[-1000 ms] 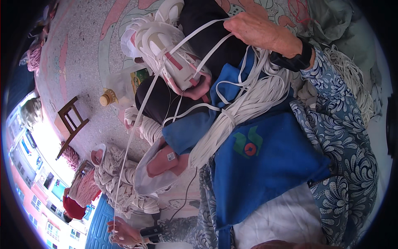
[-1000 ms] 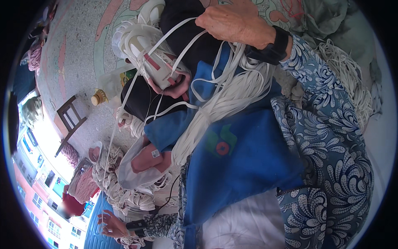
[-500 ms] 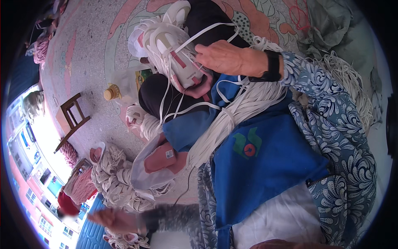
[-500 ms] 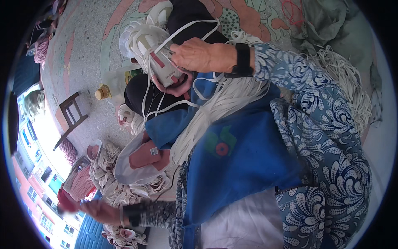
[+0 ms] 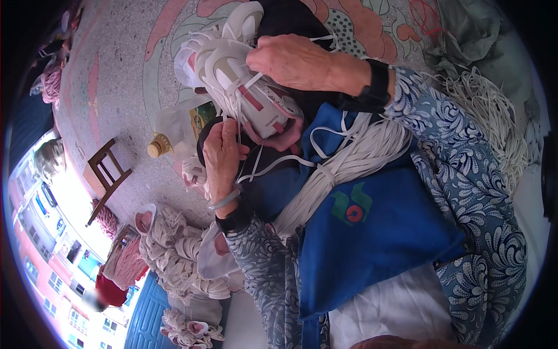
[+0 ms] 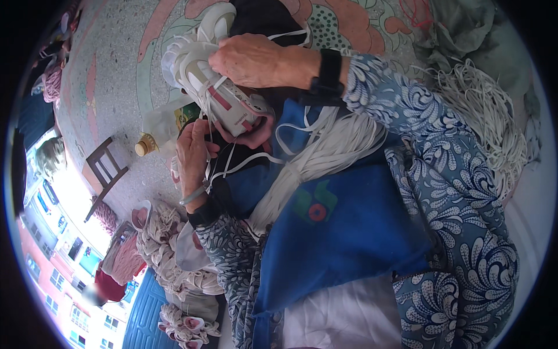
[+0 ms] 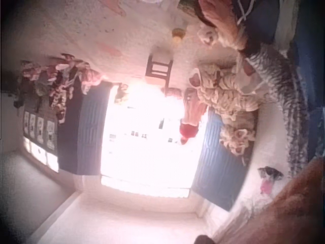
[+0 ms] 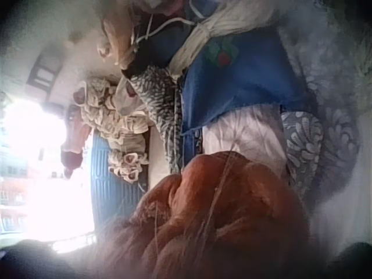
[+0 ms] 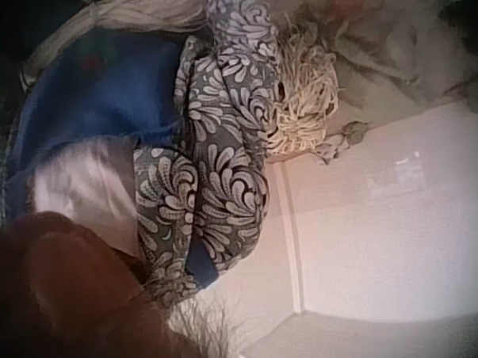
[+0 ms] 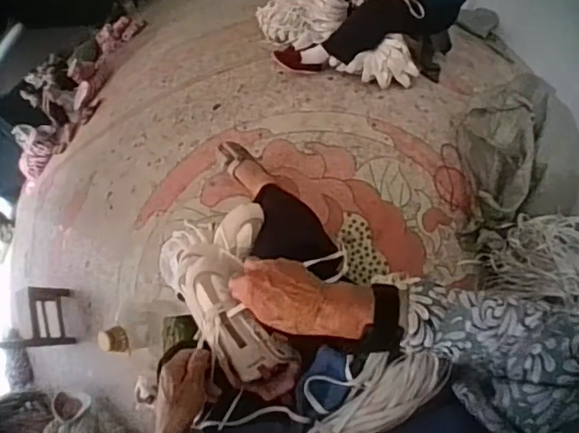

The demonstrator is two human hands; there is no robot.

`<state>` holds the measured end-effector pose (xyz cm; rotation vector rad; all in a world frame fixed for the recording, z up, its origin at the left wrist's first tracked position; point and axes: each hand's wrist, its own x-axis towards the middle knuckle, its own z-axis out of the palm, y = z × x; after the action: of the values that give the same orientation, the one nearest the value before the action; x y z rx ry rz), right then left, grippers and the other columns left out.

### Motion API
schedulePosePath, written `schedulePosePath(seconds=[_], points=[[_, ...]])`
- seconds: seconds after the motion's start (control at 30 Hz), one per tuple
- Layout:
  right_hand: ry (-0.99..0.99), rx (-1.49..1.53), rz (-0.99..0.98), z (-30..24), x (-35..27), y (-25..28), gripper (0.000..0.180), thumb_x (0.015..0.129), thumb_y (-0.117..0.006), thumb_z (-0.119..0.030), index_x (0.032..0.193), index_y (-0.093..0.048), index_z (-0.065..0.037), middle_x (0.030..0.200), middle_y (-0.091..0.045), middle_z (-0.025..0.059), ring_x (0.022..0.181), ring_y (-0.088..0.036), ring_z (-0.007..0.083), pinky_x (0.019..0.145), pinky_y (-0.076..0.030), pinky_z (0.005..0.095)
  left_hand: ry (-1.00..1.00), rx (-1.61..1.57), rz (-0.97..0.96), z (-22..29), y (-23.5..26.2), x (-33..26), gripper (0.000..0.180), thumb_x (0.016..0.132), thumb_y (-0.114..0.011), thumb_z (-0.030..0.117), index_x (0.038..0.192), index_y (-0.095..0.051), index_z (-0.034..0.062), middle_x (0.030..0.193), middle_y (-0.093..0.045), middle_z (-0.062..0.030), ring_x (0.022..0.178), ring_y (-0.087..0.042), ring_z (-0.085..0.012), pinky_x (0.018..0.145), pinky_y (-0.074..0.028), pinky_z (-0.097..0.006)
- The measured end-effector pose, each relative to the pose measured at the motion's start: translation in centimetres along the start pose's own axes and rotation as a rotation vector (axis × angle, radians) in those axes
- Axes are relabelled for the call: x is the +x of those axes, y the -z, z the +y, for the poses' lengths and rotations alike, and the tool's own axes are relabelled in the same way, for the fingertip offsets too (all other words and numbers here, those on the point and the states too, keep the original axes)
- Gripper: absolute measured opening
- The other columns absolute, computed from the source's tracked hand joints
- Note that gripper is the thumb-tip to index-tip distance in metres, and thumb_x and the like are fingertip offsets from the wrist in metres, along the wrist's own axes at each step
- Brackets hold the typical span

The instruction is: Threading white cords through shoe upper components for assembly.

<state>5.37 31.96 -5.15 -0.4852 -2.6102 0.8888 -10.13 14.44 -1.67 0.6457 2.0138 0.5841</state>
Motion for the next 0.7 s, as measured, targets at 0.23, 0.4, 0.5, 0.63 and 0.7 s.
schedulePosePath(seconds=[0.23,0.4,0.5,0.63,0.7], points=[[-0.136,-0.120,-0.354,-0.5,1.7,-1.0,0.014,0.082,-0.052,-0.011,0.075,-0.058,0.000,0.082,-0.060,0.0167,0.078,-0.064,0.0352,0.062,-0.052,0.0437,0.024,-0.153,-0.108,-1.2,1.4,0.2,0.037,0.094,-0.054,0.033,0.096,-0.060,-0.0038,0.064,-0.058,-0.0025,0.051,-0.054,-0.0084,0.043,-0.042,-0.021],[-0.002,-0.115,-0.293,0.3,1.3,-1.6,0.011,0.079,-0.052,-0.009,0.075,-0.056,0.001,0.083,-0.058,0.0167,0.076,-0.063,0.0349,0.062,-0.052,0.0422,-0.079,0.217,0.195,-0.2,1.8,1.7,0.027,0.087,-0.060,0.025,0.089,-0.064,-0.0016,0.061,-0.057,-0.0080,0.051,-0.053,-0.0138,0.051,-0.043,-0.030],[0.321,-0.184,0.130,3.1,2.3,-3.7,0.008,0.076,-0.054,-0.009,0.081,-0.053,-0.002,0.081,-0.053,0.0135,0.070,-0.062,0.0333,0.059,-0.051,0.0412,-0.252,0.352,0.299,-0.5,0.9,4.6,0.023,0.084,-0.060,0.022,0.087,-0.065,-0.0007,0.071,-0.062,-0.0187,0.065,-0.061,-0.0301,0.064,-0.047,-0.039],[0.180,-0.261,-0.070,2.2,3.3,-3.8,0.008,0.076,-0.055,-0.009,0.080,-0.053,-0.003,0.083,-0.054,0.0134,0.071,-0.062,0.0324,0.058,-0.051,0.0412,-0.286,0.399,0.327,-0.5,1.3,5.8,0.026,0.084,-0.059,0.024,0.089,-0.065,-0.0003,0.082,-0.065,-0.0228,0.078,-0.063,-0.0385,0.070,-0.048,-0.041],[0.077,-0.275,-0.037,1.9,3.2,-3.1,0.007,0.076,-0.055,-0.009,0.080,-0.054,-0.003,0.081,-0.054,0.0125,0.073,-0.063,0.0304,0.062,-0.052,0.0393,-0.264,0.357,0.326,-0.7,1.4,5.6,0.027,0.085,-0.058,0.025,0.091,-0.065,-0.0006,0.080,-0.065,-0.0219,0.076,-0.064,-0.0360,0.069,-0.048,-0.041]])
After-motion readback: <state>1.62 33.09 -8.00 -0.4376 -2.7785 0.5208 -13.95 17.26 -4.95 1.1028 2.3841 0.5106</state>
